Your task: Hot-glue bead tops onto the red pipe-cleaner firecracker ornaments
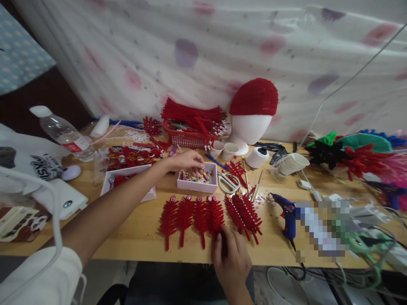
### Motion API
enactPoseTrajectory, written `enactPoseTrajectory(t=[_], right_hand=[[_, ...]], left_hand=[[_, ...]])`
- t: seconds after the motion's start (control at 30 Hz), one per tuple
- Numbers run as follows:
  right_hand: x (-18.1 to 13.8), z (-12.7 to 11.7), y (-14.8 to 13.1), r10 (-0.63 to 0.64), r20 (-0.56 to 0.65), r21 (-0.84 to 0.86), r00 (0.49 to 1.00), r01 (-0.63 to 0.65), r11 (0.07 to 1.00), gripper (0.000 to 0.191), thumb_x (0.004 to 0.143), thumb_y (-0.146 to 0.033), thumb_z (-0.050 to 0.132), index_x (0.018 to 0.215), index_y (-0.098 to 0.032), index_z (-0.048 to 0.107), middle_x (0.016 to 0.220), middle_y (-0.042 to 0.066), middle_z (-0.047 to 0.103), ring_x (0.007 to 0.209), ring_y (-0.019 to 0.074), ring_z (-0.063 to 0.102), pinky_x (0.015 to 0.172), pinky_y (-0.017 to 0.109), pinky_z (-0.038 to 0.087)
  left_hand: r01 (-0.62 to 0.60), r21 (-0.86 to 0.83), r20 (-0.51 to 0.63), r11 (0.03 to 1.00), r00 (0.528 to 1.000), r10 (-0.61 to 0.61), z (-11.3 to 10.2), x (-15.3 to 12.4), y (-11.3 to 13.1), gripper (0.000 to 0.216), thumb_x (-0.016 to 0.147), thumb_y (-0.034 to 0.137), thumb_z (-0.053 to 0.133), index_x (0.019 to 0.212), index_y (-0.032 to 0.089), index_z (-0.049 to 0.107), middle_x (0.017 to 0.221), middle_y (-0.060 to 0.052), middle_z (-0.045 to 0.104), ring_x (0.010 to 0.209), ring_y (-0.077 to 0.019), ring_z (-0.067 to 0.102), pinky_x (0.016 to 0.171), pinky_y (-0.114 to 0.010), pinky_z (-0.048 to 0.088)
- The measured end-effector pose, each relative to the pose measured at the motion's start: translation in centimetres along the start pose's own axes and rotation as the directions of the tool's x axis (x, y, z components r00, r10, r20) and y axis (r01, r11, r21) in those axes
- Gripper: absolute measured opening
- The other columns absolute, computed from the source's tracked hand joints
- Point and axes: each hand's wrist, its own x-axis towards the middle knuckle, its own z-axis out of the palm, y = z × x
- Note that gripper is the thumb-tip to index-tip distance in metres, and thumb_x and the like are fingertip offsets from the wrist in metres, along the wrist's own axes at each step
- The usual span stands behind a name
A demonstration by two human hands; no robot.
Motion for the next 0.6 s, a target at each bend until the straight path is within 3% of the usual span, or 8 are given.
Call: enactPoseTrajectory(t=[0.1, 0.17, 0.27, 0.37, 0.47, 0.6], right_hand=[[0.0, 0.0, 0.0, -0.001, 0.002, 0.007, 1.0, 0.001, 1.0, 0.022, 0.096, -0.025, 0.053, 0.115, -0.017, 0.061, 0.094, 0.009, 0.067, 0.086, 0.0209, 0.062, 0.077, 0.032, 0.049], [0.0, 0.0, 0.0, 0.0, 0.004, 0.012, 1.0, 0.0, 1.0, 0.022, 0.096, -0.025, 0.053, 0.115, -0.017, 0.061, 0.094, 0.009, 0.067, 0.086, 0.021, 0.062, 0.077, 0.032, 0.049], [0.0, 0.0, 0.1, 0.001, 0.007, 0.007, 1.0, -0.001, 1.0, 0.022, 0.096, -0.026, 0.052, 0.114, -0.017, 0.062, 0.092, 0.009, 0.067, 0.084, 0.021, 0.061, 0.075, 0.032, 0.048], [-0.1, 0.1, 0.1, -0.004, 0.004, 0.002, 1.0, 0.004, 1.0, 0.022, 0.097, -0.026, 0.052, 0.114, -0.017, 0.062, 0.091, 0.009, 0.067, 0.083, 0.0205, 0.061, 0.075, 0.031, 0.047], [-0.2, 0.1, 0.2, -0.007, 0.01, 0.008, 1.0, 0.007, 1.0, 0.022, 0.097, -0.026, 0.052, 0.114, -0.016, 0.062, 0.092, 0.009, 0.067, 0.084, 0.0201, 0.061, 0.075, 0.031, 0.047], [-0.2, 0.1, 0.1, 0.003, 0.01, 0.007, 1.0, -0.003, 1.0, 0.022, 0.097, -0.027, 0.051, 0.113, -0.016, 0.062, 0.092, 0.008, 0.067, 0.084, 0.02, 0.061, 0.075, 0.031, 0.047]], left_hand=[[0.034, -0.39, 0.016, 0.92, 0.999, -0.03, 0.2, 0.0, 0.0, 0.014, 0.086, 0.027, 0.066, 0.088, 0.013, 0.064, 0.087, -0.011, 0.075, 0.071, -0.0141, 0.07, 0.074, -0.033, 0.055], [0.032, -0.452, -0.015, 0.892, 0.999, -0.043, 0.3, 0.2, 0.0, 0.01, 0.08, 0.021, 0.069, 0.085, 0.014, 0.064, 0.087, -0.009, 0.074, 0.076, -0.0136, 0.07, 0.08, -0.033, 0.055], [0.046, -0.409, -0.058, 0.911, 0.995, -0.077, 0.4, 0.3, -0.1, 0.003, 0.081, 0.014, 0.06, 0.082, 0.014, 0.062, 0.079, -0.005, 0.07, 0.069, -0.0103, 0.066, 0.075, -0.029, 0.054], [0.064, -0.354, -0.07, 0.933, 0.993, -0.095, 0.5, 0.4, 0.1, 0.01, 0.082, 0.015, 0.05, 0.075, 0.016, 0.058, 0.065, -0.001, 0.06, 0.055, -0.0087, 0.055, 0.056, -0.023, 0.047], [0.066, -0.301, -0.069, 0.951, 0.993, -0.091, 0.7, 0.4, 0.5, 0.017, 0.081, 0.021, 0.05, 0.066, 0.017, 0.055, 0.057, 0.001, 0.05, 0.048, -0.0092, 0.044, 0.045, -0.023, 0.034], [0.053, -0.188, -0.063, 0.981, 0.996, -0.066, 1.1, 0.5, 0.8, 0.037, 0.088, 0.038, 0.051, 0.056, 0.019, 0.047, 0.051, 0.003, 0.04, 0.045, -0.0091, 0.034, 0.044, -0.025, 0.024]])
